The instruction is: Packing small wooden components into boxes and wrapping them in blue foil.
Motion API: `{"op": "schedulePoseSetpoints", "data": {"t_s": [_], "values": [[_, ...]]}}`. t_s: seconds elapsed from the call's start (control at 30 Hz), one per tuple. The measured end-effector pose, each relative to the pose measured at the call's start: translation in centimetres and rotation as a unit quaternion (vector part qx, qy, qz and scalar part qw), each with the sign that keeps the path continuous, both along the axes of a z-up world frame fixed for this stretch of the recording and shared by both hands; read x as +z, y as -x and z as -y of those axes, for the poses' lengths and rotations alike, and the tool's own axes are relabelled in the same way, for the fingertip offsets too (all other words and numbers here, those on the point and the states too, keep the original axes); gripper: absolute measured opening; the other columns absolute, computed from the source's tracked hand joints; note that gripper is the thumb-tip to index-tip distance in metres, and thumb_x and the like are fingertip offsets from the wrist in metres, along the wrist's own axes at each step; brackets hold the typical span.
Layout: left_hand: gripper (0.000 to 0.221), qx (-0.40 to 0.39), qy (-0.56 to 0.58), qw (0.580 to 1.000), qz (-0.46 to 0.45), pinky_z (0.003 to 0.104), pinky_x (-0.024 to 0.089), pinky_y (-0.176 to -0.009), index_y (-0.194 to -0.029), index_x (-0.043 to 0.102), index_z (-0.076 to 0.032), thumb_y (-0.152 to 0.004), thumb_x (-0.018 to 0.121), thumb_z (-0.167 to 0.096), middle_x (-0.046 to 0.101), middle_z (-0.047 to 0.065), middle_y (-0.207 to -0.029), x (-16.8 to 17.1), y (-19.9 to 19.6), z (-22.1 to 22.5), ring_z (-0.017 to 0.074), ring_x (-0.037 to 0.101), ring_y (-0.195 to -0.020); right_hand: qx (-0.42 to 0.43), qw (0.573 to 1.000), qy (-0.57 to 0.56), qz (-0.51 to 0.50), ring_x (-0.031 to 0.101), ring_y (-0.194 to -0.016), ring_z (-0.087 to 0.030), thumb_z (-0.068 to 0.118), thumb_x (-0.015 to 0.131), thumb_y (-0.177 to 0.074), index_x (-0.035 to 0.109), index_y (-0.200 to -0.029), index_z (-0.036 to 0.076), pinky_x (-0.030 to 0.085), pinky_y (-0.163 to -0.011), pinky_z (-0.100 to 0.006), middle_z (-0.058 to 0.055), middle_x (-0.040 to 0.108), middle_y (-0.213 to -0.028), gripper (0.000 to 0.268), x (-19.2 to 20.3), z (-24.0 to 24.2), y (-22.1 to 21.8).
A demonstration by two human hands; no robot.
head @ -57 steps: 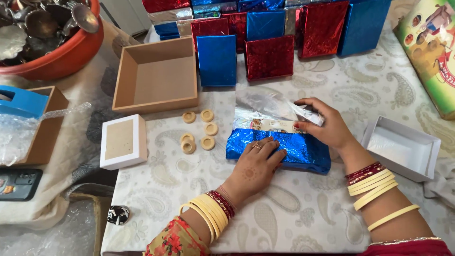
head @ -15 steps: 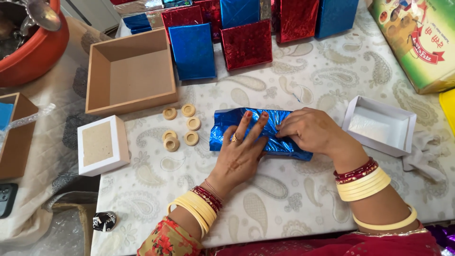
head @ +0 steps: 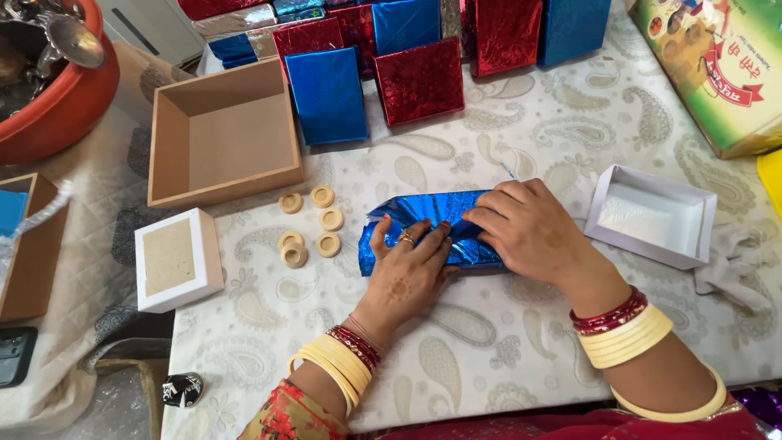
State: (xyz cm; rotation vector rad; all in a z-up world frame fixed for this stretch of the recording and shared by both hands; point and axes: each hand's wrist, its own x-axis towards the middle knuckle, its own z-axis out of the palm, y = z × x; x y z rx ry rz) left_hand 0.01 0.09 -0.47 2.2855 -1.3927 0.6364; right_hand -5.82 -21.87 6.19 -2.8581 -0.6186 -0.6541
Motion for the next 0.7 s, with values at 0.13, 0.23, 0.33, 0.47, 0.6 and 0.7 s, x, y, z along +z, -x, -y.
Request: {"op": "schedulePoseSetpoints", "data": {"t_s": [0.13, 0.23, 0.33, 0.47, 0.6, 0.7], "values": [[0.039, -0.008, -0.009, 1.0, 0.006, 0.058, 0.019, -0.116, -0.116, 0.073, -0.011, -0.087, 0.076, -0.037, 0.066, 0.001, -0.134, 0.2, 0.1, 0.0, 0.0198, 0.06, -0.124, 0.003, 0.999, -0.003, 0.045, 0.06, -0.101, -0.022, 0.015, 0.075, -0.079, 0.074, -0.095, 0.012, 0.044, -0.086, -0.039, -0.002, 0.069, -0.098, 0.016, -1.3, 0.3, -0.2], [0.037, -0.012, -0.001, 1.0, -0.015, 0.058, 0.019, -0.117, -0.116, 0.073, -0.013, -0.087, 0.076, -0.036, 0.066, 0.002, -0.131, 0.5, 0.3, -0.1, 0.0197, 0.061, -0.118, 0.006, 1.0, -0.008, 0.025, 0.06, -0.096, -0.019, 0.013, 0.073, -0.082, 0.075, -0.086, 0.014, 0.044, -0.083, -0.038, 0.001, 0.067, -0.087, 0.004, -1.5, 0.3, 0.0], [0.038, -0.011, 0.007, 1.0, -0.001, 0.055, 0.02, -0.119, -0.121, 0.07, -0.017, -0.088, 0.075, -0.035, 0.068, 0.001, -0.126, 0.7, 0.4, 0.0, 0.0186, 0.063, -0.119, 0.019, 1.0, 0.001, 0.002, 0.06, -0.093, -0.019, 0.008, 0.068, -0.076, 0.075, -0.083, 0.014, 0.043, -0.081, -0.038, 0.002, 0.066, -0.082, 0.011, -1.5, 0.4, 0.0], [0.041, 0.011, -0.007, 0.999, -0.049, 0.057, 0.019, -0.118, -0.121, 0.067, -0.013, -0.087, 0.075, -0.035, 0.069, 0.001, -0.118, 0.5, 0.5, 0.2, 0.0196, 0.064, -0.118, 0.024, 0.999, 0.015, -0.021, 0.06, -0.092, -0.02, 0.004, 0.065, -0.071, 0.074, -0.081, 0.014, 0.043, -0.081, -0.038, 0.002, 0.065, -0.082, 0.017, -1.9, 0.5, -0.1], [0.042, 0.007, 0.006, 0.999, -0.038, 0.058, 0.018, -0.119, -0.123, 0.067, -0.014, -0.088, 0.075, -0.034, 0.069, 0.001, -0.118, 0.7, 0.7, 0.0, 0.0186, 0.065, -0.117, 0.03, 0.998, 0.015, -0.061, 0.059, -0.091, -0.021, 0.004, 0.064, -0.07, 0.075, -0.082, 0.015, 0.043, -0.081, -0.039, 0.002, 0.066, -0.083, 0.019, -1.9, 0.6, 0.0], [0.042, 0.003, 0.006, 0.999, -0.043, 0.059, 0.018, -0.118, -0.124, 0.068, -0.014, -0.088, 0.074, -0.034, 0.069, 0.001, -0.12, 1.0, 0.8, -0.1, 0.0186, 0.064, -0.118, 0.028, 0.995, 0.004, -0.097, 0.059, -0.094, -0.022, 0.009, 0.067, -0.07, 0.076, -0.085, 0.015, 0.043, -0.083, -0.04, 0.001, 0.067, -0.086, 0.018, -1.2, 0.6, 0.4]]}}
